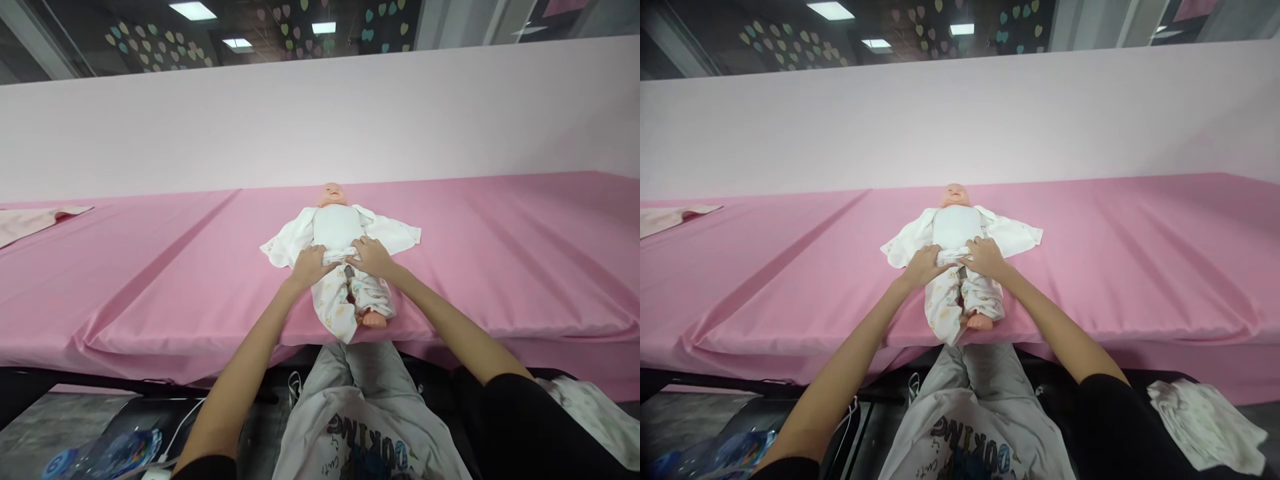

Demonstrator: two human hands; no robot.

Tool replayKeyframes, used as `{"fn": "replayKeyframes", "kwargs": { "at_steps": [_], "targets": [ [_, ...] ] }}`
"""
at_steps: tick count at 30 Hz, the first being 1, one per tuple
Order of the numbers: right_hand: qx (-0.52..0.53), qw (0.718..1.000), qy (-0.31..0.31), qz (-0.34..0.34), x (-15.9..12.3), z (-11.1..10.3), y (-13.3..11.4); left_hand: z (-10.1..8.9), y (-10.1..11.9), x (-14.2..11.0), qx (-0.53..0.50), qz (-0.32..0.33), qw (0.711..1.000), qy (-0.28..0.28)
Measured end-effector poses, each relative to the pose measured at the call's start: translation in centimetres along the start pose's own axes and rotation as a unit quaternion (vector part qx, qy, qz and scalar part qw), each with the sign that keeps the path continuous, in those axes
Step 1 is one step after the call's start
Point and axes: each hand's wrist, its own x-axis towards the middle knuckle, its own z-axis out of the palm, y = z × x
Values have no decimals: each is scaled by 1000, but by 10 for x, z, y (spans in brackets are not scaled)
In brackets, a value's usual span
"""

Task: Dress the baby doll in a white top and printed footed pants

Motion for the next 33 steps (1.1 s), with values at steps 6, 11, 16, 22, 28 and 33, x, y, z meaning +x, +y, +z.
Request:
{"fn": "replayKeyframes", "kwargs": {
  "at_steps": [6, 11, 16, 22, 28, 33],
  "targets": [
    [32, 994, 59, 91, -16, 9, -8, 1, 17, -5, 55, -24, 997, -49],
    [55, 990, 99, 85, -22, 11, -11, 3, 19, -16, 26, -56, 998, -7],
    [138, 980, 140, 25, -40, 14, 2, -2, 17, -34, -56, -29, 998, 14],
    [155, 983, 98, 27, -44, 21, 10, -4, 24, -31, -114, -13, 993, -15],
    [193, 979, 66, 24, -58, 7, 1, -4, 30, -37, -143, -16, 989, -19],
    [332, 940, -73, -23, -98, -11, -2, -29, 35, -65, -228, -24, 967, -115]
  ]
}}
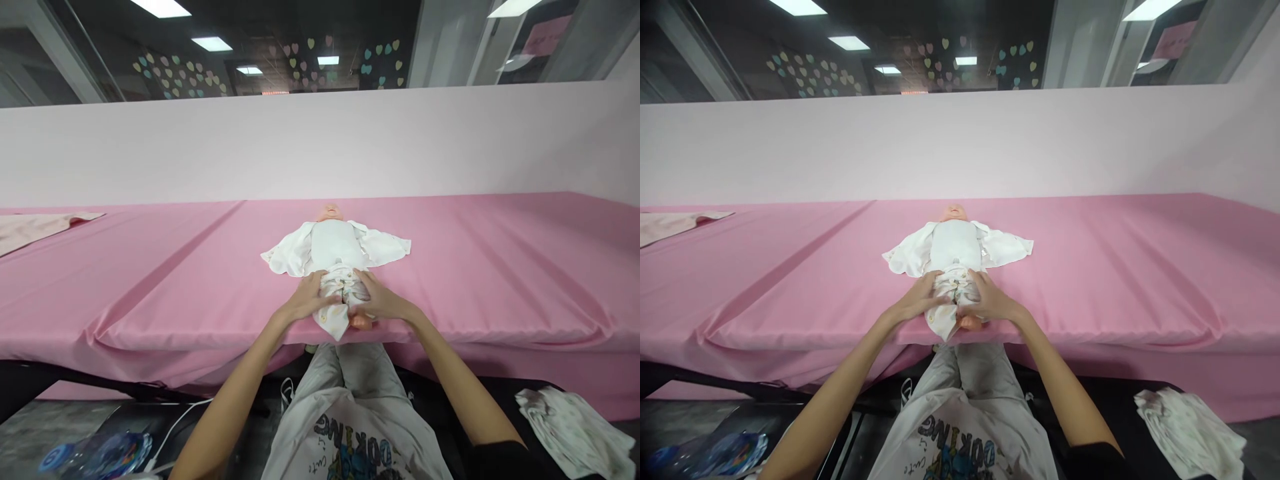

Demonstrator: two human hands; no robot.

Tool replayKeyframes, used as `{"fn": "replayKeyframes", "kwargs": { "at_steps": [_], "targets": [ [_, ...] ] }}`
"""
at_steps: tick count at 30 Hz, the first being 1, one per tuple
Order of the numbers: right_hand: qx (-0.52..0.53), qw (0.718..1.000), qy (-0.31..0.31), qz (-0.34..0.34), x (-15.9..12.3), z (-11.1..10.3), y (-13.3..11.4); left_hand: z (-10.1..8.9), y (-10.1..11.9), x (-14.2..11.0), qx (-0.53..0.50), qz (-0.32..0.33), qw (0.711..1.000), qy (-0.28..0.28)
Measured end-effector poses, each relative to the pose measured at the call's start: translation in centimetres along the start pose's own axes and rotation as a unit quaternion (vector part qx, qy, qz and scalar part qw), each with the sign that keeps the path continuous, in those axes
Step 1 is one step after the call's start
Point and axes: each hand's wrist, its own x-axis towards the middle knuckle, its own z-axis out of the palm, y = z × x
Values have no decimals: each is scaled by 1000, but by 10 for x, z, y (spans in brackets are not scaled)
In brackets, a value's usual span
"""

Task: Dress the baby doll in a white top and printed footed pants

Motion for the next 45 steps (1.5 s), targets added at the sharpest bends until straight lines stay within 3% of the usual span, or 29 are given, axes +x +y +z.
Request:
{"fn": "replayKeyframes", "kwargs": {
  "at_steps": [3, 6, 10, 13, 17, 22, 27, 30, 33, 35, 37, 41, 43, 45],
  "targets": [
    [5, 995, -95, 9, -15, 4, -1, -1, 11, -21, 3, -37, 994, -100],
    [-33, 996, -83, 24, -17, 12, -3, 7, 19, -32, 40, -45, 991, -120],
    [-49, 999, 8, 8, -15, 15, -8, 15, 24, -32, 58, -9, 998, -17],
    [-54, 998, 38, 6, -15, 10, -10, 15, 26, -32, 66, 8, 997, 44],
    [-43, 997, 59, -12, -17, 8, -13, 16, 36, -36, 72, 21, 996, 53],
    [-48, 990, 123, -42, -23, 25, -16, 24, 37, -39, 128, 75, 988, 48],
    [-116, 972, 200, -45, -31, 48, -15, 35, 23, -42, 214, 143, 957, 135],
    [-122, 955, 264, -53, -39, 62, -18, 48, 19, -51, 253, 206, 917, 229],
    [-73, 944, 309, -88, -50, 75, -25, 65, 21, -62, 238, 267, 870, 340],
    [-40, 946, 298, -118, -60, 81, -32, 74, 25, -72, 190, 265, 873, 362],
    [-37, 954, 268, -132, -73, 81, -40, 75, 33, -87, 135, 235, 906, 324],
    [-55, 983, 133, -112, -108, 62, -55, 49, 59, -127, 52, 127, 984, 113],
    [-42, 992, 51, -105, -127, 47, -61, 28, 73, -148, 43, 107, 993, 38],
    [-24, 993, 18, -111, -145, 30, -63, 9, 83, -164, 34, 98, 995, -2]
  ]
}}
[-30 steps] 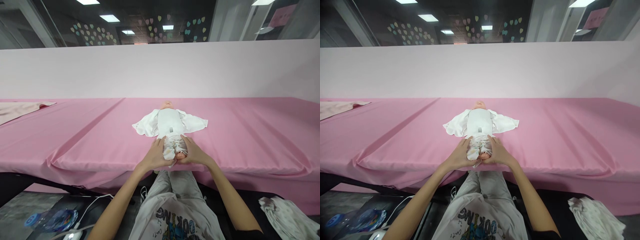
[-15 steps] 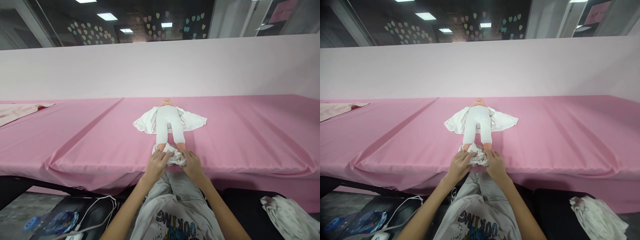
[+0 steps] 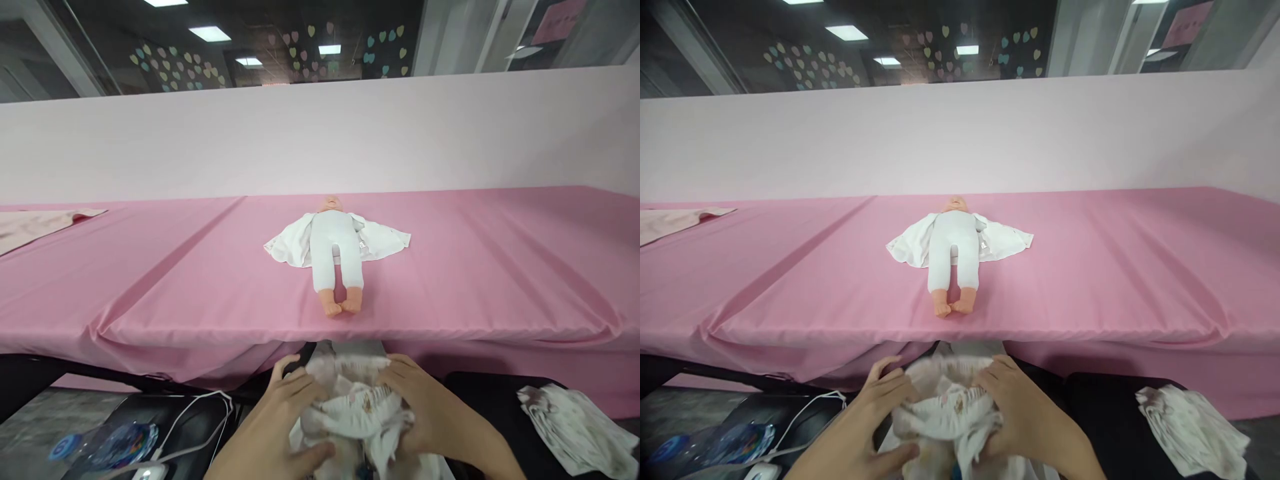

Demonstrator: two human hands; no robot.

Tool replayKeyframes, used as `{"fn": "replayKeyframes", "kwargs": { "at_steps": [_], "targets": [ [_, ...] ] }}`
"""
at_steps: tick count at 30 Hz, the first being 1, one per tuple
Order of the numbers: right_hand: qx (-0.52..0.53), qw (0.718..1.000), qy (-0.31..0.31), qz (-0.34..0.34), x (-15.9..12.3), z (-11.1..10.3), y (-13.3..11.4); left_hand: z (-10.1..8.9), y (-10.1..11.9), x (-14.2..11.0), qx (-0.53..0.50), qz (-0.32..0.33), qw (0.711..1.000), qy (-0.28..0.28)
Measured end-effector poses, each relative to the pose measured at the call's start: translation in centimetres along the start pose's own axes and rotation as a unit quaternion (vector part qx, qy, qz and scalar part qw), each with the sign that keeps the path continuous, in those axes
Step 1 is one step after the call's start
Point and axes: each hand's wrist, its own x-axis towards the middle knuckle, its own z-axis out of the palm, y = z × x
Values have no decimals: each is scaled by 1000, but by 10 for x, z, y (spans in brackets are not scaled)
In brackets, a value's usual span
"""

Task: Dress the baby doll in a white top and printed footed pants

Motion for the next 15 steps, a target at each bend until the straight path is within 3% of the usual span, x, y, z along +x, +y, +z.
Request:
{"fn": "replayKeyframes", "kwargs": {
  "at_steps": [3, 5, 8, 11, 13, 15],
  "targets": [
    [10, 997, 22, -71, -15, -25, -8, -19, 9, -11, -14, 10, 1000, -8],
    [0, 993, 51, -104, -18, -41, -16, -26, 10, -13, 6, 25, 1000, 16],
    [-38, 983, 151, -94, -12, -59, -31, -33, 8, -8, 87, 54, 983, 154],
    [-76, 946, 292, -118, 0, -64, -39, -34, 2, 3, 112, 73, 944, 302],
    [-99, 922, 359, -109, 10, -60, -35, -29, -3, 14, 60, 34, 944, 323],
    [-113, 908, 402, -43, 22, -53, -24, -21, -9, 28, -50, -63, 946, 315]
  ]
}}
